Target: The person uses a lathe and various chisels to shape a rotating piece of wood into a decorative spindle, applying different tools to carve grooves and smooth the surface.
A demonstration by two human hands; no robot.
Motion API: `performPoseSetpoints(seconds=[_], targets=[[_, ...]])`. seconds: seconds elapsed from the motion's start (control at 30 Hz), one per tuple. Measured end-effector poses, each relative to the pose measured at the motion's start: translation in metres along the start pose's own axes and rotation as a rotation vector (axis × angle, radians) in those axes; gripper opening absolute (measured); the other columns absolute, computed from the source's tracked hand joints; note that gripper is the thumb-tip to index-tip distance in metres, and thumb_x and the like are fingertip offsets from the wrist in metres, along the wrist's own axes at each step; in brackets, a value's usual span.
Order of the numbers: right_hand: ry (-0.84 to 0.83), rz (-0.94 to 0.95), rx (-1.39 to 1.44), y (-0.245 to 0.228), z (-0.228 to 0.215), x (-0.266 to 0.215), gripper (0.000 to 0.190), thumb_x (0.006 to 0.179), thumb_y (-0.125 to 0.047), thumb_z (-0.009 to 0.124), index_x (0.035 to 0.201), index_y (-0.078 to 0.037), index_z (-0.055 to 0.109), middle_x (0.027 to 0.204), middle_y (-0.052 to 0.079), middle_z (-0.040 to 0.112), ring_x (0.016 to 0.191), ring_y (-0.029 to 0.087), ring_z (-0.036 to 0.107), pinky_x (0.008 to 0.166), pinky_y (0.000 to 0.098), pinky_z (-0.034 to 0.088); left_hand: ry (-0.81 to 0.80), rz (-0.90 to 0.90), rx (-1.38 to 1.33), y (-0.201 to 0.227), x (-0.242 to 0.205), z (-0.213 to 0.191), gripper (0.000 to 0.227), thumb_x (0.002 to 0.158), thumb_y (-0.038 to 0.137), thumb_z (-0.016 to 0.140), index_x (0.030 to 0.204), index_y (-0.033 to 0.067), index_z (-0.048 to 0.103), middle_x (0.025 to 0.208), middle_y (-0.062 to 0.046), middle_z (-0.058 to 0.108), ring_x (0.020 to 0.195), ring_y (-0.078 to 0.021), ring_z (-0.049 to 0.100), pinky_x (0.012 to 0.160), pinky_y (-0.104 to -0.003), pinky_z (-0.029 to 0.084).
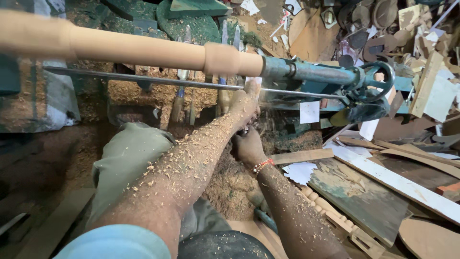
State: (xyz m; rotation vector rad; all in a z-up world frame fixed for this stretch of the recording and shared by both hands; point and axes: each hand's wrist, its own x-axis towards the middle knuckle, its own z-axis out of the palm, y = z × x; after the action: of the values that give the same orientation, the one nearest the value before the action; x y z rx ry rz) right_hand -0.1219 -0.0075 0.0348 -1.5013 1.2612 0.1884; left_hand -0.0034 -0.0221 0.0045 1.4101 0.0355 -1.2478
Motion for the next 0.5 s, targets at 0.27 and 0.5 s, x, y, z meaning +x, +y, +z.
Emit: performPoseSetpoints(seconds=[0.27, 0.5], targets=[[0.014, -0.174, -0.204, 0.012, -0.012, 0.01, 0.025, 0.087, -0.006, 0.068, 0.11, 0.0, 0.058, 0.075, 0.007, 0.069, 0.055, 0.015, 0.067, 0.048, 0.0315, 0.055, -0.043, -0.049, -0.144, 0.017, -0.02, 0.001, 0.07, 0.099, 0.068, 0.039, 0.07, 0.0059, 0.054, 0.05, -0.006, 0.053, 0.034, -0.0172, 0.046, 0.032, -0.034, 0.034], [-0.007, -0.068, 0.048, 0.017, 0.007, 0.008, 0.023, 0.088, -0.014, 0.069, 0.104, -0.004, 0.056, 0.065, 0.007, 0.062, 0.045, 0.018, 0.06, 0.039, 0.0331, 0.047, 0.126, 0.023, -0.125, 0.012, -0.03, -0.009, 0.059, 0.095, 0.062, 0.047, 0.102, 0.0039, 0.04, 0.055, -0.011, 0.058, 0.037, -0.0213, 0.051, 0.033, -0.036, 0.039]])
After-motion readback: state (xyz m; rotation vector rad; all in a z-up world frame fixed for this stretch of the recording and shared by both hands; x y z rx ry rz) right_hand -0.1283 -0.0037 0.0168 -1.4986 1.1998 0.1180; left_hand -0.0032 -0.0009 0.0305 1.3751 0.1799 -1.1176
